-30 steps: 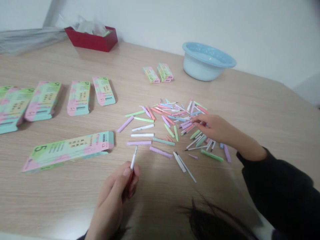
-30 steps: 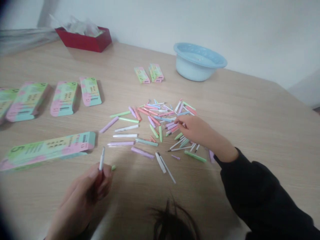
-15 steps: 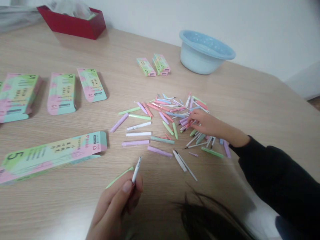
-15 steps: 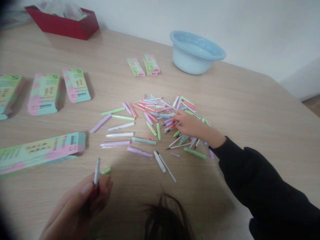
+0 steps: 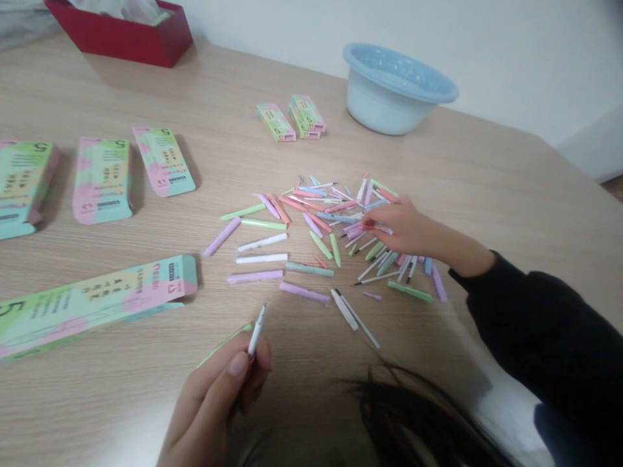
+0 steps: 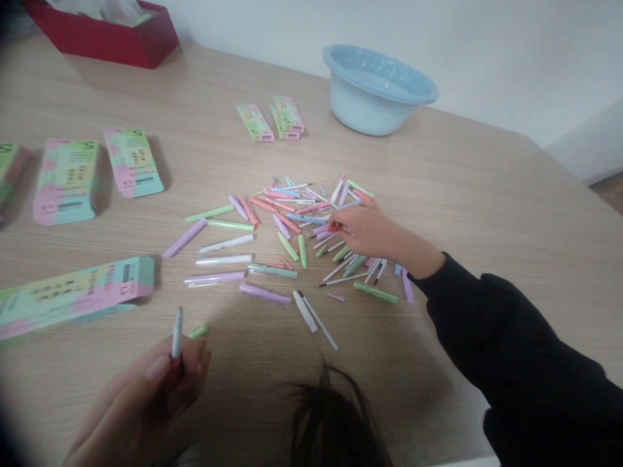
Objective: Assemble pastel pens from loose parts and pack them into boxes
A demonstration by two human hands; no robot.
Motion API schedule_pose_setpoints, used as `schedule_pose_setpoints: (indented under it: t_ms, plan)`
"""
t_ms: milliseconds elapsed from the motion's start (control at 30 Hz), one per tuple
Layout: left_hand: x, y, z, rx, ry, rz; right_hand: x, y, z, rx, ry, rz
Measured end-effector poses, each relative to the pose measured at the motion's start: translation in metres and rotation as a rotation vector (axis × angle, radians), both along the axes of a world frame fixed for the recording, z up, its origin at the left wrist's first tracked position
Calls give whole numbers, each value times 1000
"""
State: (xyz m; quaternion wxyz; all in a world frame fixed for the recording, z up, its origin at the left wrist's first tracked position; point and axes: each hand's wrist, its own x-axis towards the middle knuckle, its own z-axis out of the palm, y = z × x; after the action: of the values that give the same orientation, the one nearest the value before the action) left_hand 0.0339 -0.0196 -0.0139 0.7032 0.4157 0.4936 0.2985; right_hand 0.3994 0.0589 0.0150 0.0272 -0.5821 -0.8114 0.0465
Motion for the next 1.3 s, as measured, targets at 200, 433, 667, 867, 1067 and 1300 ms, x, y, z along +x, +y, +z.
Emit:
schedule_pose_setpoints:
  t_ms: [200, 433, 667, 867, 1067, 1300]
  plan:
    - [3, 0, 4, 11, 19, 27, -5, 5, 11, -116, -74, 5]
    - [4, -2, 3, -16, 6, 46, -7, 4, 39, -271, 43, -124]
    - [5, -2, 1, 27, 23, 30, -8, 0, 47, -250, 133, -190]
    - [6, 1, -1, 151, 4, -74, -16, -23, 50, -144, 371, -329]
    - [9, 2, 0, 278, 52, -149, -54, -64, 68, -97, 638, -209]
    - [6, 6, -12, 320, 13, -146, -48, -50, 51, -196, 289, -275]
